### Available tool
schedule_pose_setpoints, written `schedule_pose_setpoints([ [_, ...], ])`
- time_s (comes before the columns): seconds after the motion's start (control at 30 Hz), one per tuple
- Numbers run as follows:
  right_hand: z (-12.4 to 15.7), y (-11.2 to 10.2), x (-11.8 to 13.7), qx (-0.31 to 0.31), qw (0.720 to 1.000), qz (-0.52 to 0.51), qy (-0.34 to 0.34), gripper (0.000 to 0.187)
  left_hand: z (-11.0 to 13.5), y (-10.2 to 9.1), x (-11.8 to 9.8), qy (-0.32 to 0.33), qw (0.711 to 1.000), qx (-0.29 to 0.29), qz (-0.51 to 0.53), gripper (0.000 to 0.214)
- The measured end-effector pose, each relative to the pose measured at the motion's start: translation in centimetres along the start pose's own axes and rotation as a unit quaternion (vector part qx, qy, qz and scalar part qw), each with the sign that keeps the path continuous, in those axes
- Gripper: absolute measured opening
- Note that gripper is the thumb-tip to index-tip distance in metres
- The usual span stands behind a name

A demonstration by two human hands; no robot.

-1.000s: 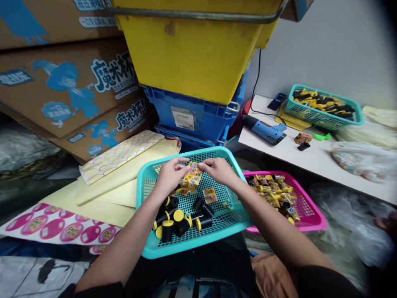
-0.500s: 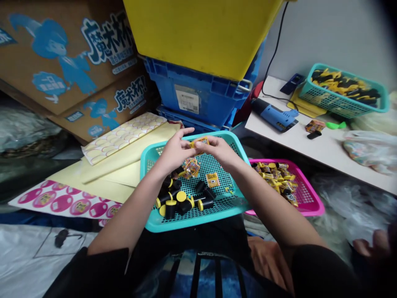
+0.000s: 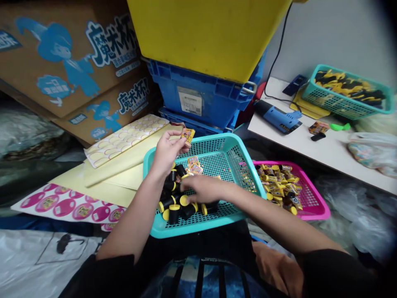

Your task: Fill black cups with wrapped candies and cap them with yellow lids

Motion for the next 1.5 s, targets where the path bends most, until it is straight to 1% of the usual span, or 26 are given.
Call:
schedule_pose_setpoints([
  [0.03,0.0,1.3,0.5,0.035,0.998,0.031,-0.03,0.028,-0.1,0.0,0.1,0.005,1.0,-0.004,-0.006,0.03],
  [0.07,-0.1,2.2,0.9,0.046,0.997,0.048,-0.047,0.033,-0.1,0.1,0.2,0.007,1.0,-0.007,-0.012,0.028],
  [0.1,-0.2,2.7,1.1,0.04,0.996,0.056,-0.054,0.034,-0.2,0.2,0.5,0.005,1.0,-0.008,-0.017,0.027],
  [0.17,-0.4,2.3,1.4,0.015,0.996,0.071,-0.058,0.028,-0.3,0.1,1.0,-0.009,1.0,-0.011,-0.025,0.027],
  [0.2,-0.4,1.5,1.4,0.003,0.995,0.077,-0.06,0.026,-0.4,-0.1,1.2,-0.013,0.999,-0.017,-0.026,0.029],
  [0.27,-0.1,-1.1,1.4,-0.029,0.996,0.064,-0.051,0.023,-0.9,-0.6,1.5,-0.012,0.999,-0.032,-0.015,0.031],
  [0.3,0.2,-2.8,1.2,-0.046,0.997,0.036,-0.041,0.019,-1.2,-0.8,1.6,-0.009,1.0,-0.03,0.004,0.032],
  [0.37,1.1,-6.2,0.7,-0.084,0.992,-0.084,-0.03,0.013,-1.8,-0.9,1.9,-0.016,0.999,-0.016,0.041,0.033],
  [0.4,1.5,-7.7,0.3,-0.11,0.98,-0.161,-0.029,0.015,-2.0,-0.8,2.0,-0.024,0.998,-0.009,0.052,0.034],
  [0.43,1.9,-9.0,-0.3,-0.148,0.96,-0.235,-0.029,0.018,-2.1,-0.7,2.2,-0.033,0.998,-0.002,0.054,0.034],
  [0.5,2.5,-11.1,-2.0,-0.25,0.905,-0.343,-0.026,0.023,-2.2,-0.4,2.5,-0.052,0.998,0.011,0.043,0.034],
  [0.57,2.7,-12.0,-3.9,-0.343,0.856,-0.386,-0.012,0.026,-2.2,0.0,2.9,-0.067,0.997,0.023,0.031,0.034],
  [0.6,2.7,-12.0,-4.6,-0.367,0.842,-0.396,-0.003,0.027,-2.3,0.1,3.2,-0.072,0.997,0.028,0.027,0.033],
  [0.63,2.5,-11.9,-5.1,-0.373,0.836,-0.402,0.005,0.029,-2.4,0.1,3.3,-0.075,0.997,0.028,0.024,0.033],
  [0.8,2.0,-11.2,-5.1,-0.347,0.851,-0.393,0.021,0.031,-2.7,0.0,3.8,-0.072,0.997,0.024,0.009,0.036],
  [0.93,2.0,-11.0,-5.3,-0.33,0.864,-0.378,0.048,0.029,-2.7,-0.1,3.7,-0.064,0.998,0.014,0.017,0.036],
  [1.03,1.9,-10.8,-5.7,-0.318,0.878,-0.354,0.051,0.028,-2.6,0.1,3.5,-0.064,0.998,0.011,0.018,0.036],
  [1.17,1.6,-10.3,-5.8,-0.322,0.902,-0.285,0.045,0.03,-2.2,0.6,3.3,-0.075,0.996,0.043,-0.005,0.032],
  [1.27,1.3,-9.8,-5.7,-0.319,0.911,-0.26,0.03,0.033,-1.7,1.2,3.1,-0.08,0.993,0.081,-0.025,0.037],
  [1.33,1.1,-9.6,-5.5,-0.309,0.91,-0.277,0.015,0.033,-1.5,1.5,3.0,-0.077,0.992,0.094,-0.028,0.04],
  [1.4,0.9,-9.2,-5.5,-0.292,0.897,-0.333,0.008,0.034,-1.2,1.8,3.1,-0.077,0.992,0.1,-0.012,0.039],
  [1.43,0.8,-8.9,-5.5,-0.272,0.885,-0.378,0.008,0.036,-1.1,2.0,3.2,-0.078,0.992,0.104,0.002,0.037],
  [1.5,0.2,-7.9,-5.3,-0.214,0.852,-0.478,0.005,0.04,-0.9,2.3,3.3,-0.078,0.99,0.111,0.029,0.036],
])
Point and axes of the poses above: each hand's wrist, its own z-axis away from the middle knuckle, its own y-axis out of the palm, x = y × z, the point moved 5 cm from there along -z, towards the middle knuckle, and after that the axes turned 3 degrees about -y, right-handed, at the moved point
